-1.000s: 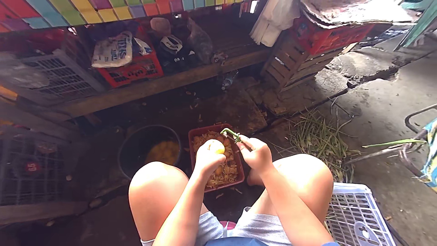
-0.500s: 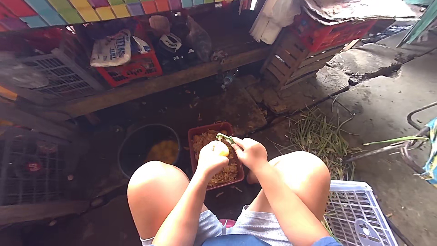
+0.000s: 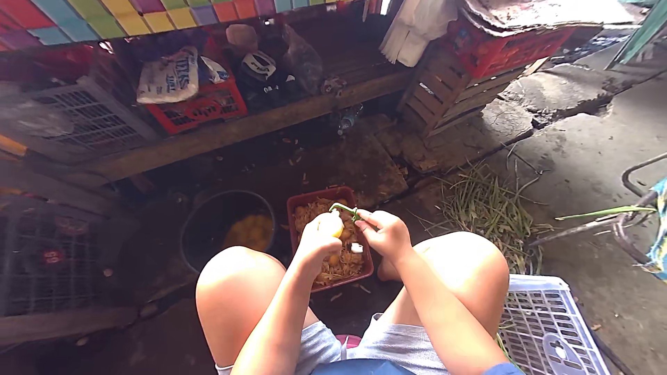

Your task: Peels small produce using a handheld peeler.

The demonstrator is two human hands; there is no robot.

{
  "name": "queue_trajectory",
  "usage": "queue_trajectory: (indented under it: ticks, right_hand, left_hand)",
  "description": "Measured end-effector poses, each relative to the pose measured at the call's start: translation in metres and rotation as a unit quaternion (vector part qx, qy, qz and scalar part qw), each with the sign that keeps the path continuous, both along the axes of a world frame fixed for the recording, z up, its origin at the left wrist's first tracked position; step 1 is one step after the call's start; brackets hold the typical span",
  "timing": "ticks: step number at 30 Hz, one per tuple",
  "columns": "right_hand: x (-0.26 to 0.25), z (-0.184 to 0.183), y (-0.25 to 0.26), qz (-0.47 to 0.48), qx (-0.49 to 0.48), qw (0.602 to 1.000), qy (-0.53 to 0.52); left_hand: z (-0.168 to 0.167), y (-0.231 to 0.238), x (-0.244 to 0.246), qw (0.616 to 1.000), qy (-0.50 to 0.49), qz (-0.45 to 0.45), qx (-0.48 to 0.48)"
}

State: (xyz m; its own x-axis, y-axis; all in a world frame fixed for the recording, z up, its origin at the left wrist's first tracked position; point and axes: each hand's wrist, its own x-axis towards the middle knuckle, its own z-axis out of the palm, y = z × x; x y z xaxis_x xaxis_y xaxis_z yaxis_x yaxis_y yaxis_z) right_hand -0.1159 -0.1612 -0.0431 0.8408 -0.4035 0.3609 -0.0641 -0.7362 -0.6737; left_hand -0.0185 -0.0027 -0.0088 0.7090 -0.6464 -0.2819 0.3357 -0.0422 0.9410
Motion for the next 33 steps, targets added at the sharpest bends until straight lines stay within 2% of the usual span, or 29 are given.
queue_trajectory:
  ticks: [2, 6, 9, 12, 14, 17, 21, 23, 25, 27, 29, 33]
  right_hand:
    - [0.002, 0.000, -0.002, -0.009, 0.025, 1.000, 0.002]
    - [-0.001, 0.009, 0.012, 0.046, 0.080, 0.993, -0.077]
    - [-0.002, 0.008, 0.011, 0.066, 0.029, 0.995, -0.070]
    - [0.000, 0.005, -0.005, 0.017, -0.059, 0.998, 0.002]
    - [0.002, 0.004, -0.009, 0.000, -0.034, 0.999, 0.017]
    - [-0.002, 0.009, -0.003, 0.039, 0.030, 0.998, -0.043]
    - [-0.006, 0.010, 0.000, 0.120, -0.001, 0.989, -0.081]
    - [-0.002, 0.007, -0.006, 0.100, -0.038, 0.992, -0.072]
    - [0.002, 0.003, -0.013, 0.029, -0.089, 0.995, -0.026]
    - [0.005, 0.002, -0.013, -0.014, -0.019, 1.000, 0.016]
    - [0.004, 0.005, -0.009, -0.020, 0.043, 0.999, -0.018]
    - [-0.001, 0.008, -0.001, -0.004, 0.085, 0.995, -0.051]
  left_hand:
    - [0.003, 0.000, 0.001, 1.000, -0.007, 0.005, -0.002]
    - [-0.001, -0.004, 0.004, 0.999, -0.022, 0.018, 0.040]
    - [0.001, -0.004, 0.003, 0.998, -0.029, 0.016, 0.062]
    - [0.006, 0.000, 0.001, 0.996, -0.045, -0.035, 0.063]
    - [0.007, 0.000, 0.000, 0.997, -0.045, -0.028, 0.058]
    - [0.003, -0.001, 0.005, 0.994, -0.058, -0.004, 0.098]
    - [0.001, -0.003, 0.006, 0.989, -0.078, -0.011, 0.128]
    - [0.004, -0.001, 0.006, 0.987, -0.081, -0.036, 0.131]
    - [0.008, 0.001, 0.002, 0.988, -0.076, -0.075, 0.112]
    - [0.010, 0.002, 0.000, 0.987, -0.082, -0.078, 0.111]
    - [0.007, 0.001, 0.004, 0.986, -0.088, -0.050, 0.132]
    - [0.004, 0.001, 0.006, 0.987, -0.101, -0.023, 0.126]
